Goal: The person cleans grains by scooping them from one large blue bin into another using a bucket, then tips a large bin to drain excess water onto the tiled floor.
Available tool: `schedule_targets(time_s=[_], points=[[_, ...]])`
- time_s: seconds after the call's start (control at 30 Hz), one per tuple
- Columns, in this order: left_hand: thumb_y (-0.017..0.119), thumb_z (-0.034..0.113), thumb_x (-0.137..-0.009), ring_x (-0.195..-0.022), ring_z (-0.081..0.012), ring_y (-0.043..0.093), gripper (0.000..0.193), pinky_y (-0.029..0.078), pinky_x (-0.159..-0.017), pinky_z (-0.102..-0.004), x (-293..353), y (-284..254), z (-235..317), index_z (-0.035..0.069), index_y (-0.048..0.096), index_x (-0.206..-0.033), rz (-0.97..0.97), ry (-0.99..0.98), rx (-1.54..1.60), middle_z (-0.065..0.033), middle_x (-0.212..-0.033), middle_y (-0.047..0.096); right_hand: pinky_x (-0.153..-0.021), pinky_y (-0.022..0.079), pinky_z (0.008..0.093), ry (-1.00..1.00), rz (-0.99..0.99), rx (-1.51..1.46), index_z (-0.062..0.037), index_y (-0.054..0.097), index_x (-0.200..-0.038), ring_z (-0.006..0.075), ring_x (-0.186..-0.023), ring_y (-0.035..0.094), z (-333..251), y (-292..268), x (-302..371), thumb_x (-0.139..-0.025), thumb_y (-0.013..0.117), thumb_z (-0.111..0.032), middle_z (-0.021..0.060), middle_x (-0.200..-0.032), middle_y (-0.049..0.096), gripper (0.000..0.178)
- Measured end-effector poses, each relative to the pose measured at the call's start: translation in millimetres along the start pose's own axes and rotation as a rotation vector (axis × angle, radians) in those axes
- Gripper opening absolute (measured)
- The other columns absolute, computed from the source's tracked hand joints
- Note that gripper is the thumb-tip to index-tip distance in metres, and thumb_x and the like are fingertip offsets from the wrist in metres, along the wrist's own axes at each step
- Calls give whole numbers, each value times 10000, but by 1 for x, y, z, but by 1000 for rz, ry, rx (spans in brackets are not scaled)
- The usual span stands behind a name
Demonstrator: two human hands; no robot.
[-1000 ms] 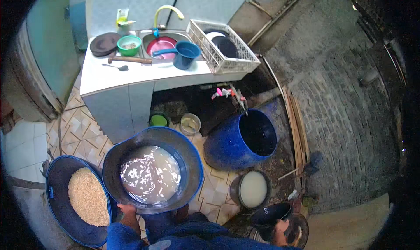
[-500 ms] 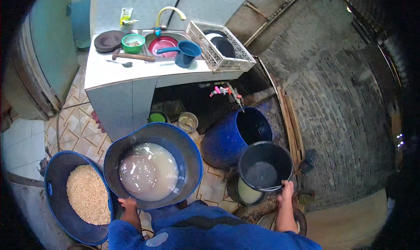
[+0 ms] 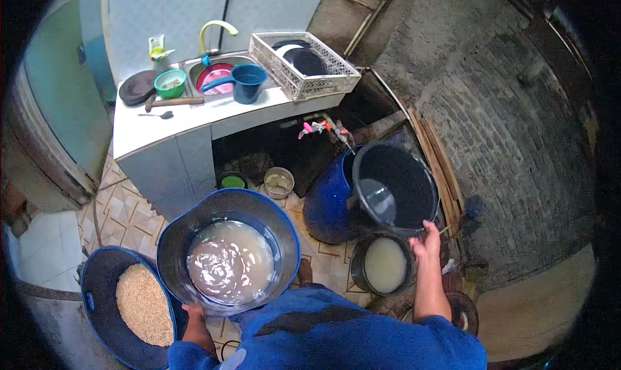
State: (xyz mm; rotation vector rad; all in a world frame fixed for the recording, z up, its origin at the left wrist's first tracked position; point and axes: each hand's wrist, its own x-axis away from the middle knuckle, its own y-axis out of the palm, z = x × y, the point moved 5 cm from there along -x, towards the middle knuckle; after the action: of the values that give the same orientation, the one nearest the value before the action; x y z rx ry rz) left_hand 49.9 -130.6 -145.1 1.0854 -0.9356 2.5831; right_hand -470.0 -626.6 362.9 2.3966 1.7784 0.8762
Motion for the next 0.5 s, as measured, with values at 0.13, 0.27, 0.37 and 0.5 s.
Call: schedule_targets(time_s=[0.13,0.27,0.37,0.5], points=[[662,270,-799,-1103,-354,514,828,443,-887,-481,50,16,7,180,121,-1420,201,-117,-79,-228,-1234,476,-499,502,329,-143,-19,-217,-87,555,-963,246,-750,618,-45,-14,-57,-815,563,-165,88,-977,623,168],[666,295,-797,-1102,-351,516,814,441,-880,-498,77,-8,-6,224,139,-1414,461,-166,-202,-219,-1204,501,-944,442,526,-164,-126,-471,21,479,-1142,334,-1104,509,-67,19,-130,-820,549,-78,171,-1191,513,344],[662,298,-800,-1095,-351,520,787,442,-876,-495,116,21,7,206,158,-1398,375,-146,-202,-221,-1199,505,-945,439,532,-204,-178,-530,27,480,-1134,331,-1101,513,-94,27,-192,-827,546,-77,169,-1176,520,331],[656,302,-804,-1085,-352,525,753,442,-872,-490,168,39,42,182,183,-1378,290,-90,-182,-224,-1191,511,-931,448,532,-155,-142,-621,36,486,-1092,334,-1077,526,-98,50,-292,-831,544,-55,160,-1146,530,282]])
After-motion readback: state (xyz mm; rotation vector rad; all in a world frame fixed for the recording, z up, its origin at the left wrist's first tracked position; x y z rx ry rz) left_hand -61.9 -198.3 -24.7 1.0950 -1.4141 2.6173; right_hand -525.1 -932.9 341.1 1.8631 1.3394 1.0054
